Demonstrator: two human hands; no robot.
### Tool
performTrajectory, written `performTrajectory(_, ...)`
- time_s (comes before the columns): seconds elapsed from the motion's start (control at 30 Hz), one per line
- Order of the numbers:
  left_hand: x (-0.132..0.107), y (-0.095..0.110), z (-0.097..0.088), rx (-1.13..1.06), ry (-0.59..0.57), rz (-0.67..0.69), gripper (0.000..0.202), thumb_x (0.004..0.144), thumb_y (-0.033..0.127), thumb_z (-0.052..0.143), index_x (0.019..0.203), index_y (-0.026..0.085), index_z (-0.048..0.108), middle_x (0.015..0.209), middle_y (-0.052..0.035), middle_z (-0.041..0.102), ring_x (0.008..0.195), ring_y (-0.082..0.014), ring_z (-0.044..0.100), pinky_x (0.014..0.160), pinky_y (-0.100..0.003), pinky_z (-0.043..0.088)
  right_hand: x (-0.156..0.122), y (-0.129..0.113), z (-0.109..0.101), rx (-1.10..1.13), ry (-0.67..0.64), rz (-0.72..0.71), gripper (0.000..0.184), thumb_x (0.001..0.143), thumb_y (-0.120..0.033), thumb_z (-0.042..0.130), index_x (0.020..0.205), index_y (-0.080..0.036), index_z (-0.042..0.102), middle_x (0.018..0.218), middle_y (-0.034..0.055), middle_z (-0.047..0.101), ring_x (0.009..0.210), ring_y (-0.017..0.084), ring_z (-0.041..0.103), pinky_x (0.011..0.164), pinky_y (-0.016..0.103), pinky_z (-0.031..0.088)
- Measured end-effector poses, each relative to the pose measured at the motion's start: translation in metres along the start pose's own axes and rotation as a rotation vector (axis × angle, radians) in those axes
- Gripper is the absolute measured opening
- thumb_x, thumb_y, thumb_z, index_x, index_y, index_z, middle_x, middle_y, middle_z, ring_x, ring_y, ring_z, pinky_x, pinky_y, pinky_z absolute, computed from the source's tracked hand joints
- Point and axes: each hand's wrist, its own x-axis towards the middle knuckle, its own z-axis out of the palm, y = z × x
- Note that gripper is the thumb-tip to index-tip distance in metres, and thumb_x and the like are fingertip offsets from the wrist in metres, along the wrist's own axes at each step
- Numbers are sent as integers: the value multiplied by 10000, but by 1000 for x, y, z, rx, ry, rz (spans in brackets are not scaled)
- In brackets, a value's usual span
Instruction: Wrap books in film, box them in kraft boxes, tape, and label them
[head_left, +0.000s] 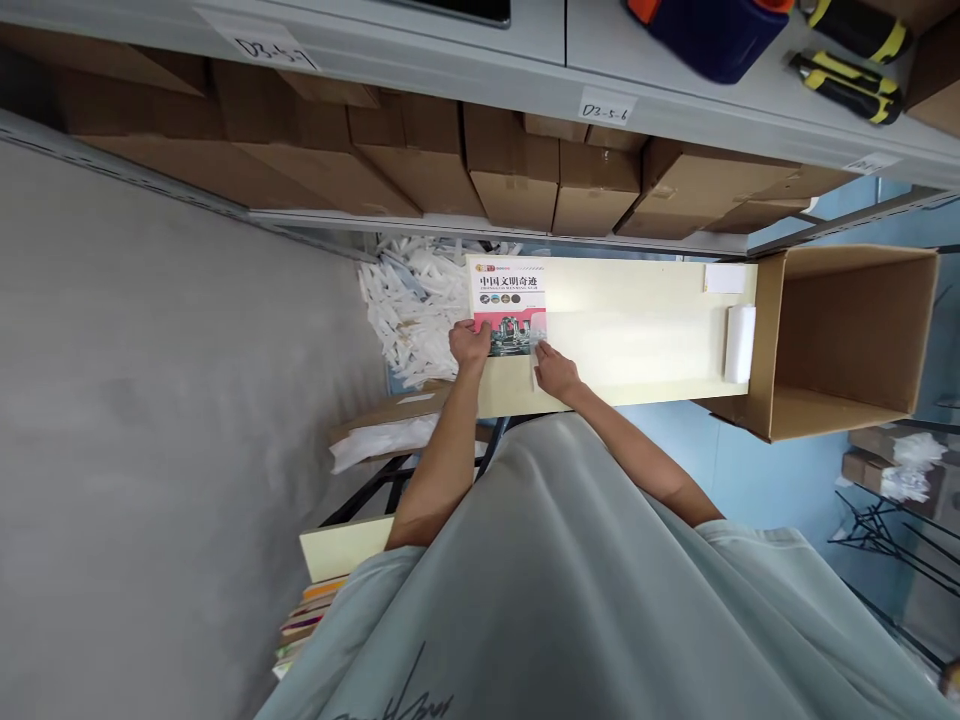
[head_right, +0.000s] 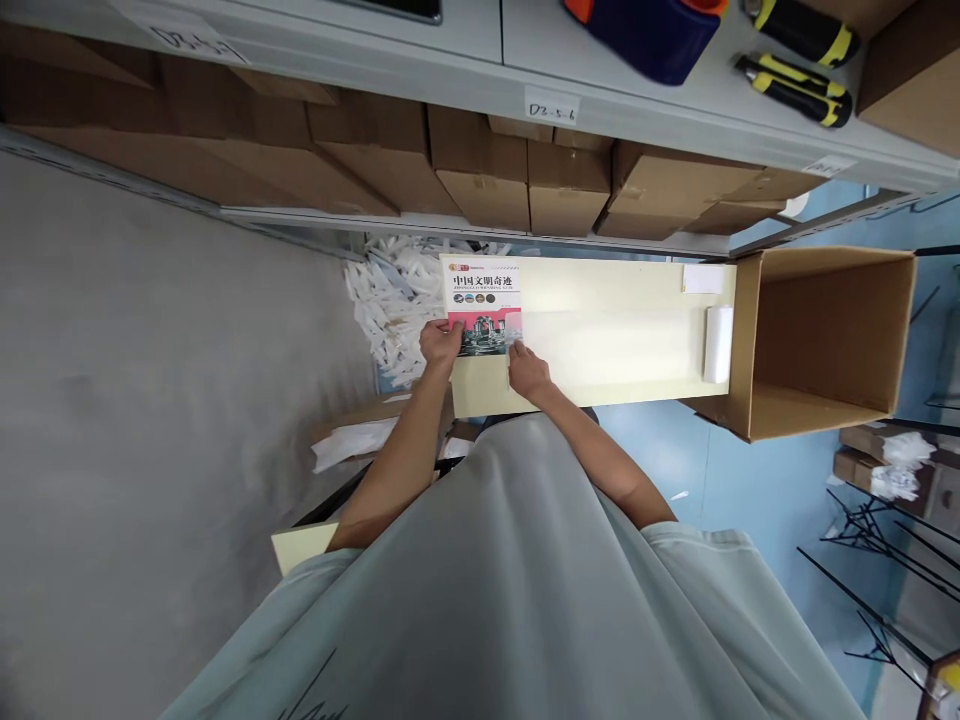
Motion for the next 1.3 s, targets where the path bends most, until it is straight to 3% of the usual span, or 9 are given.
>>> performTrajectory(0.13,-5,18,-13,-43,-60,94,196,924,363,715,1003,190,759,931,-48,721,1002,-257,717,981,-348,602,-2,-9,-5,-15,-14,38,624,1034,-155,581,1657,-142,559,1852,175,437,1642,421,522,1289,646,547)
performTrajectory(0.3,-39,48,-46,-84,78,439,173,1029,333,696,1060,172,750,1147,-95,663,1068,-238,688,1035,-331,580,-8,-7,-17,81,-29,26,509,1050,-191,645,1557,-160,675,1842,150,453,1624,394,574,1339,612,515)
performTrajectory(0.43,-86,75,-86,-237,198,655,309,1049,525,754,1058,216,749,1126,-84,668,1070,-234,683,972,-317,585,-25,5,-45,377,214,-15,569,1092,-480,704,1588,-204,661,1733,159,608,1523,345,677,1306,534,561)
performTrajectory(0.53,-118,86,-95,-435,80,613,473,966,698,816,1023,234,744,1075,-58,703,973,-202,694,870,-287,590,-46,13,-79,666,344,-98,829,988,-722,788,1646,-262,580,1648,147,686,1485,337,695,1228,511,614)
performTrajectory(0.67,-141,68,-54,-601,-304,417,585,880,782,837,1067,234,762,962,-38,773,877,-209,731,813,-307,601,-73,32,-115,834,427,-173,777,932,-791,809,1471,-250,666,1400,123,809,1281,308,769,1123,464,646)
performTrajectory(0.8,-142,31,5,-396,-572,308,446,910,630,797,1042,204,767,986,-73,828,926,-242,769,886,-346,614,-79,66,-108,669,484,1,603,870,-784,812,1070,-224,713,1015,74,832,952,269,739,953,437,647)
performTrajectory(1.0,-129,-4,39,218,-480,279,147,1015,308,630,1006,215,743,1121,-113,831,1059,-279,764,989,-387,586,-59,94,-61,523,409,208,362,913,-586,705,1002,-238,666,993,65,818,915,253,708,922,392,593)
performTrajectory(1.13,-122,-15,43,312,-433,273,113,1012,229,628,1018,225,740,1174,-144,809,1119,-312,749,1035,-415,560,-42,94,-47,417,400,324,190,949,-445,658,934,-261,612,918,33,768,837,230,658,867,351,551)
performTrajectory(1.3,-120,-21,46,364,-386,277,169,1054,241,602,1106,229,762,1212,-144,828,1180,-324,754,1082,-432,550,-31,95,-42,281,369,414,177,981,-382,647,878,-281,545,848,7,695,791,219,600,819,326,510)
